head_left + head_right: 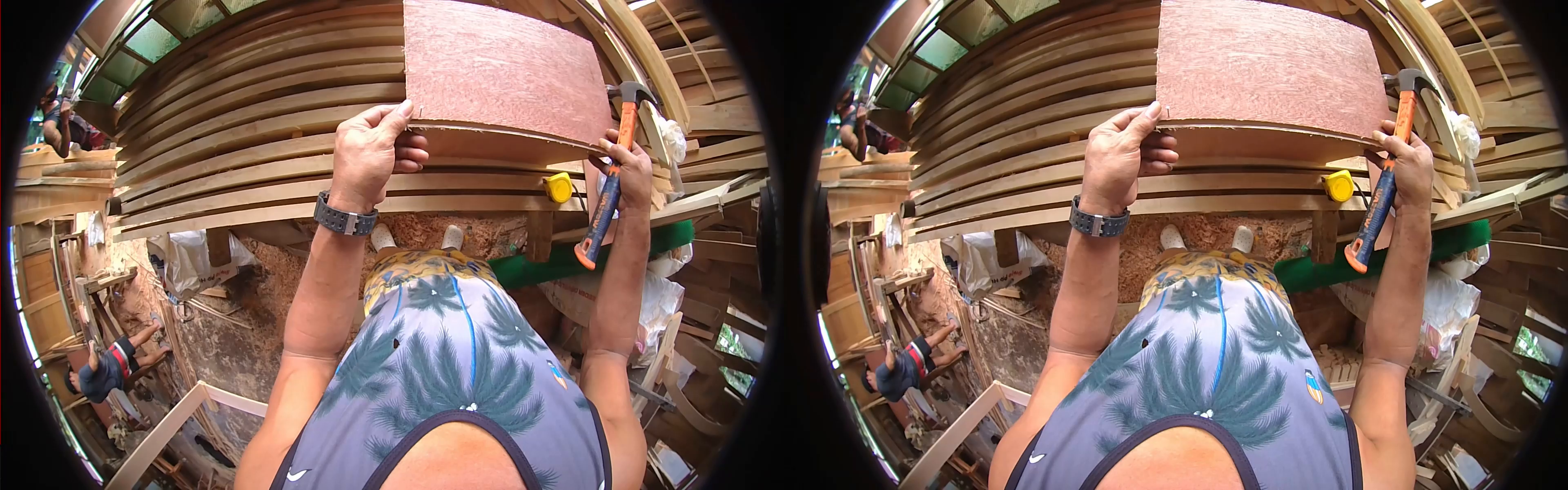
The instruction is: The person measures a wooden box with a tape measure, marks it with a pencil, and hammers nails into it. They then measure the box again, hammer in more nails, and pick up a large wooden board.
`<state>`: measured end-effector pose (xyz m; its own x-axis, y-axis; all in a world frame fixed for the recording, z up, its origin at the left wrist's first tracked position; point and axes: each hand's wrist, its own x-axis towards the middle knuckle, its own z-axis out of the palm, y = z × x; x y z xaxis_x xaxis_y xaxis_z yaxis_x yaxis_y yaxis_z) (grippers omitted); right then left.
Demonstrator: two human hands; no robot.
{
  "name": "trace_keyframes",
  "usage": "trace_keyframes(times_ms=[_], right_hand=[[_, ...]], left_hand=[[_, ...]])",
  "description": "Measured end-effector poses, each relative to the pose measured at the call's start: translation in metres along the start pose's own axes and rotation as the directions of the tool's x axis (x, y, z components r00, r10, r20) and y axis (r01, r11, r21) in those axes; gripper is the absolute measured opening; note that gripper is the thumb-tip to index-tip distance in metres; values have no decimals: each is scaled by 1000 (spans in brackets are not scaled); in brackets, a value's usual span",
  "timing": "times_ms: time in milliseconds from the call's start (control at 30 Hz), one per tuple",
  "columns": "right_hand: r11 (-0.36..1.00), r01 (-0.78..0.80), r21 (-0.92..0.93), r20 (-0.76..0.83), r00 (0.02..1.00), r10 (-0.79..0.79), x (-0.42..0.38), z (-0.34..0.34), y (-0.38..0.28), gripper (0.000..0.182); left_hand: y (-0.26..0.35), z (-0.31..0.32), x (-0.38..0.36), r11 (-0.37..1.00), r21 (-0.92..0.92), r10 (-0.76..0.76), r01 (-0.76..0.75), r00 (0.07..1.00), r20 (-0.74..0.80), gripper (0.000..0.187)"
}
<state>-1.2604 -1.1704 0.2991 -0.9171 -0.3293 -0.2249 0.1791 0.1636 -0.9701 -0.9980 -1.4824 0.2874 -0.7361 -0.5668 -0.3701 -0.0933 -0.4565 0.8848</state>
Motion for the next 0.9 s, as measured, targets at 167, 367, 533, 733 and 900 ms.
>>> trace_keyframes(times_ms=[167,367,533,733,900], right_hand=[[993,46,-113,-45,998,-51,0,6,0,27],[818,279,-504,-111,918,-381,-54,42,-65,29],[953,225,-201,411,903,-127,-118,93,-120,54],[855,349,-385,571,817,-77,-140,137,-126,65],[690,568,-448,606,761,-232,-141,148,-124,64]], left_hand=[[-2,11,-1,984,121,139,-129,987,-83,27],[-9,15,-4,978,119,189,-174,973,-134,26],[-12,19,-4,968,110,243,-226,955,-171,27],[-19,18,-3,961,77,275,-266,946,-170,28],[-22,20,-3,960,42,281,-278,941,-188,28]])
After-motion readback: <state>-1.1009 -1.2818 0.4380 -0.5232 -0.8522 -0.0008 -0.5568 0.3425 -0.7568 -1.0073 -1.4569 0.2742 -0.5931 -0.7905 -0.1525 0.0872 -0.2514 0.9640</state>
